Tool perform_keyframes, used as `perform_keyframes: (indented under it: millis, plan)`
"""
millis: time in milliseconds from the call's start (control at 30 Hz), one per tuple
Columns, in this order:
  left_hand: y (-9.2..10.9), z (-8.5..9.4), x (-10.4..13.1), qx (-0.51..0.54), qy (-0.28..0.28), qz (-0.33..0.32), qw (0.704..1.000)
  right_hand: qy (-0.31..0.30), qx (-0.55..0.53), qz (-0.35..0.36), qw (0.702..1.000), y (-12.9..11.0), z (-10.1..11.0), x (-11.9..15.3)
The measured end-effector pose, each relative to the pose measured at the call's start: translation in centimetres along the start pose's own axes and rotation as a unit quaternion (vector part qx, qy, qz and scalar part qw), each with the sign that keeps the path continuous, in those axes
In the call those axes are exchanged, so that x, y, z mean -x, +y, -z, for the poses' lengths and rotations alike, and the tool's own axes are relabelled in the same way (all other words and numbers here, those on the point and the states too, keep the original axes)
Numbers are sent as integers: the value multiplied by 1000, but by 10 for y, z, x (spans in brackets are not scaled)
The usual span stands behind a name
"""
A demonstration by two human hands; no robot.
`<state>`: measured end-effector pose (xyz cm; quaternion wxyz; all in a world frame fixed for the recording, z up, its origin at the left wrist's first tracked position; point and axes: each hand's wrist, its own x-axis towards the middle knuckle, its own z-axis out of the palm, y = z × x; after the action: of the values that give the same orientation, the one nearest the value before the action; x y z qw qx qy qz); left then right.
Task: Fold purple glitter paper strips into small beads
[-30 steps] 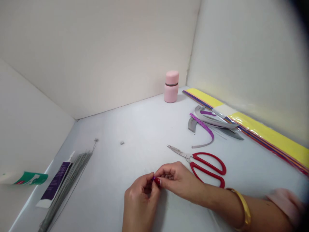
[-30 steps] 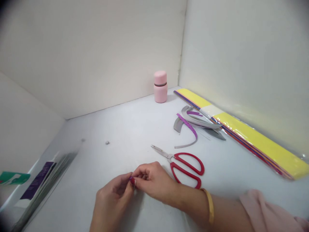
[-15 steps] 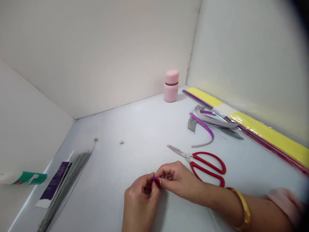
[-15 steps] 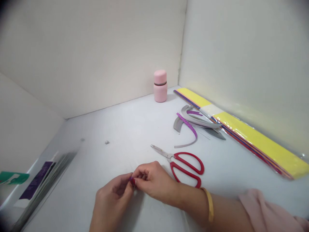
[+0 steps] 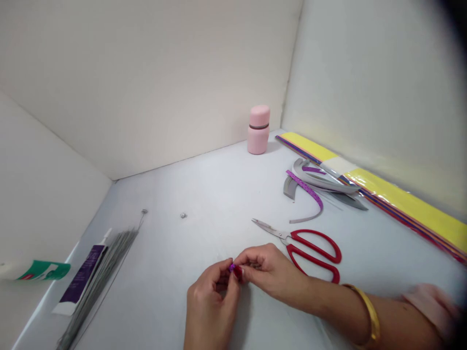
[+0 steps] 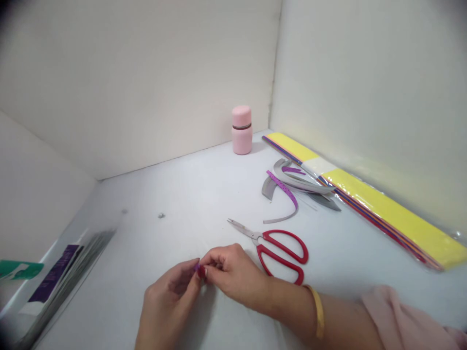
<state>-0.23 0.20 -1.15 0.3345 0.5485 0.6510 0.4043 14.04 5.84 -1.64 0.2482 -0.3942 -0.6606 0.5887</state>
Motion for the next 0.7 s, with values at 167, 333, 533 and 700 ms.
perform_keyframes:
  millis: [167, 333, 533, 700]
  plan:
    - [-3, -1, 0, -50, 11, -6, 999, -8, 81, 56, 995, -4, 0, 3]
    - [-5, -3, 1, -76, 23, -9, 997, -15, 96, 69, 993, -4, -1, 3]
    - [-7, -3, 3, -106, 24, -42, 993, -1, 94, 60, 994, -1, -1, 3]
    - [-5, -4, 5, -92, 17, -64, 994, 9, 57, 44, 997, 1, -3, 3]
